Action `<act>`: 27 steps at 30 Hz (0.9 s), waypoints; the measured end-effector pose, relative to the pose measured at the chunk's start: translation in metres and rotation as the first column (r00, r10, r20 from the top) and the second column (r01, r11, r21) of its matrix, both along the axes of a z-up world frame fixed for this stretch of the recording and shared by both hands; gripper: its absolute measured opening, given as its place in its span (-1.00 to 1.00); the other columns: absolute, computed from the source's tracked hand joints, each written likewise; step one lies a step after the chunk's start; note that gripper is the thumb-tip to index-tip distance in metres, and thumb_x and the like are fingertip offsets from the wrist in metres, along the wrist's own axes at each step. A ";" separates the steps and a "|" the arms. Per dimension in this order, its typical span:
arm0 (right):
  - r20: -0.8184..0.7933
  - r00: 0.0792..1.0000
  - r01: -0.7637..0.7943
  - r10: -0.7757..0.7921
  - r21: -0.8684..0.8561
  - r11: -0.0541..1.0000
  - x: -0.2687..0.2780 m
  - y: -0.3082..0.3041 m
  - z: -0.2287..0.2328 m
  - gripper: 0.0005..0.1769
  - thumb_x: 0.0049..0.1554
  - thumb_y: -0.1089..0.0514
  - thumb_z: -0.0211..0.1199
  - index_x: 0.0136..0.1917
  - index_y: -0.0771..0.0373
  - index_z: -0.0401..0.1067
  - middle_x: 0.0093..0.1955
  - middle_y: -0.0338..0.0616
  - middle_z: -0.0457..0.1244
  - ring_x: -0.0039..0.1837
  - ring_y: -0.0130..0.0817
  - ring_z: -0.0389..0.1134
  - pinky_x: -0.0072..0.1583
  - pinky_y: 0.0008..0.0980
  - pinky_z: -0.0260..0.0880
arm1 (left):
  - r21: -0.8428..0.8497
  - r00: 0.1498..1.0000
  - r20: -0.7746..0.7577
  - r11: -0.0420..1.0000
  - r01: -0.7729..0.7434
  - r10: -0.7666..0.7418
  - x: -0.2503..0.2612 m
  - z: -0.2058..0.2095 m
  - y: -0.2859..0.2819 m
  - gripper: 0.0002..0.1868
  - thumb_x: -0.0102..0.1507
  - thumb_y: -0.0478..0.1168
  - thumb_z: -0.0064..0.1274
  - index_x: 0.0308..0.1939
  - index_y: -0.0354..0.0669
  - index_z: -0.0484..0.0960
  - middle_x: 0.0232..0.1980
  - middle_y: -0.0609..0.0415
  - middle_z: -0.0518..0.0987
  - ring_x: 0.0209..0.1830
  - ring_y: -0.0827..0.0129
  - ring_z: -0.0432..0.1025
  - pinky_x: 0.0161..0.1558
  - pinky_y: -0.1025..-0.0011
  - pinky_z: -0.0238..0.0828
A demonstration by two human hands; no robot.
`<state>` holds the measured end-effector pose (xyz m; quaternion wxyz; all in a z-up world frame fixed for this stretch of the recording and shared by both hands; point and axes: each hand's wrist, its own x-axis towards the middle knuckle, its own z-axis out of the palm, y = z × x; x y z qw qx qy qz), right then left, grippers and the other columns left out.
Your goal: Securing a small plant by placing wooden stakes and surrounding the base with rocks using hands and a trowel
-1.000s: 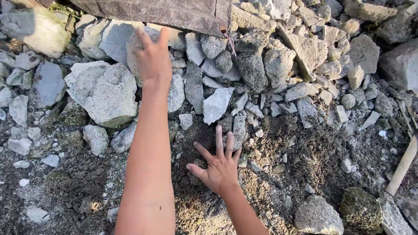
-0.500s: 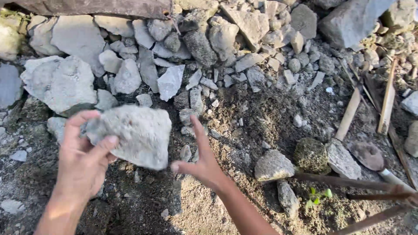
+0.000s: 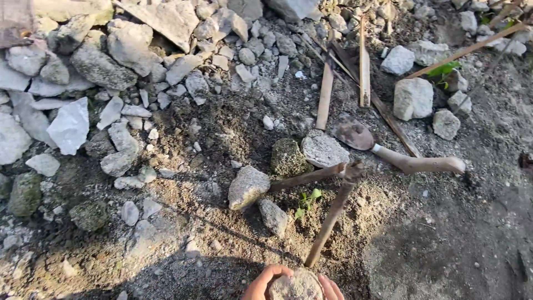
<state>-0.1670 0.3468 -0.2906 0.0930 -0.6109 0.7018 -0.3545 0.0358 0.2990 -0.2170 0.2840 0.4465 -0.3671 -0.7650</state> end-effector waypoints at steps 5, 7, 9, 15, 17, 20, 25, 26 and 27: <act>-0.017 0.999 -0.033 0.037 0.220 0.975 -0.040 -0.016 0.090 -0.12 -0.14 -0.59 0.17 0.30 -0.14 0.50 0.36 -0.24 0.29 0.34 -0.35 0.38 0.30 -0.26 0.38 | -0.030 0.964 0.006 0.964 0.264 -0.264 -0.029 0.066 -0.028 -0.46 0.20 0.12 0.20 0.22 0.26 0.43 0.43 0.19 0.33 0.46 0.30 0.32 0.40 0.30 0.37; 0.026 0.977 -0.192 0.210 0.534 0.823 -0.084 -0.051 0.136 0.02 -0.23 -0.61 0.39 0.43 -0.31 0.29 0.51 -0.33 0.05 0.45 -0.30 0.28 0.29 -0.16 0.38 | -0.235 0.891 0.229 0.866 0.442 -0.393 -0.016 0.053 -0.048 -0.68 0.30 -0.08 0.10 0.13 0.07 0.53 0.10 0.17 0.49 -0.05 0.47 0.35 -0.08 0.50 0.37; 0.133 0.921 -0.331 0.367 0.764 0.554 -0.123 -0.084 0.152 0.29 -0.32 -0.62 0.60 0.55 -0.48 0.08 0.65 -0.41 -0.18 0.57 -0.24 0.18 0.28 -0.07 0.38 | -0.391 0.780 0.465 0.693 0.606 -0.419 -0.001 0.036 -0.072 -0.84 0.40 -0.27 0.00 0.03 -0.11 0.63 -0.23 0.15 0.66 -0.56 0.64 0.39 -0.57 0.70 0.38; -0.168 0.454 -0.561 0.875 0.709 0.427 -0.138 -0.154 0.136 0.42 -0.21 0.36 0.53 0.64 -0.40 -0.23 0.69 0.23 -0.43 0.60 0.24 -0.07 0.30 -0.05 0.46 | -0.342 0.326 0.939 0.338 0.876 0.107 0.016 0.033 -0.135 0.16 -0.03 -0.67 0.19 0.58 0.06 0.10 0.62 -0.09 0.03 0.47 -0.10 0.10 0.44 0.01 0.00; -0.178 0.458 -0.395 0.871 0.837 0.379 -0.117 -0.164 0.150 0.31 -0.14 0.46 0.48 0.60 -0.39 -0.11 0.71 0.03 -0.52 0.65 0.14 -0.25 0.45 -0.01 0.25 | -0.362 0.332 0.931 0.259 0.896 0.152 0.017 0.017 -0.132 -0.33 0.18 -0.48 0.18 0.36 -0.02 0.47 0.31 0.01 0.50 0.37 0.05 0.29 0.51 -0.12 -0.06; -0.188 0.501 -0.287 0.845 0.885 0.367 -0.103 -0.162 0.169 0.38 -0.10 0.52 0.32 0.68 -0.34 -0.34 0.73 0.02 -0.66 0.70 0.08 -0.44 0.53 -0.19 0.14 | -0.429 0.428 0.901 0.296 0.853 0.073 0.015 0.031 -0.129 -0.56 0.16 -0.49 0.22 0.10 -0.07 0.64 0.17 0.12 0.59 0.18 0.22 0.36 0.42 0.01 0.06; -0.208 0.578 0.022 0.789 0.971 0.240 -0.049 -0.141 0.144 0.36 -0.01 -0.87 0.33 0.63 -0.46 -0.47 0.69 -0.24 -0.46 0.68 0.07 -0.31 0.62 0.06 -0.04 | -0.542 0.518 0.840 0.232 0.808 0.161 0.050 0.012 -0.118 -0.45 0.24 -0.46 0.13 0.32 -0.10 0.49 0.45 -0.15 0.34 0.49 -0.17 0.13 0.54 -0.23 -0.17; -0.123 0.669 -0.040 0.733 0.979 0.201 -0.031 -0.136 0.132 0.01 0.08 -0.75 0.24 0.60 -0.57 -0.15 0.66 -0.58 -0.21 0.69 -0.25 -0.15 0.69 0.08 -0.04 | -0.667 0.603 0.730 0.139 0.732 0.322 0.064 -0.001 -0.113 -0.53 0.32 -0.41 0.06 0.33 -0.15 0.44 0.42 -0.16 0.35 0.52 -0.17 0.10 0.58 -0.22 -0.10; -0.115 0.633 -0.064 0.766 0.978 0.200 0.019 -0.144 0.158 0.01 0.08 -0.75 0.24 0.60 -0.57 -0.15 0.66 -0.58 -0.21 0.69 -0.25 -0.15 0.69 0.08 -0.04 | -0.656 0.575 0.738 0.176 0.734 0.353 0.086 0.008 -0.110 -0.53 0.32 -0.41 0.06 0.33 -0.15 0.44 0.42 -0.16 0.35 0.52 -0.17 0.10 0.58 -0.22 -0.10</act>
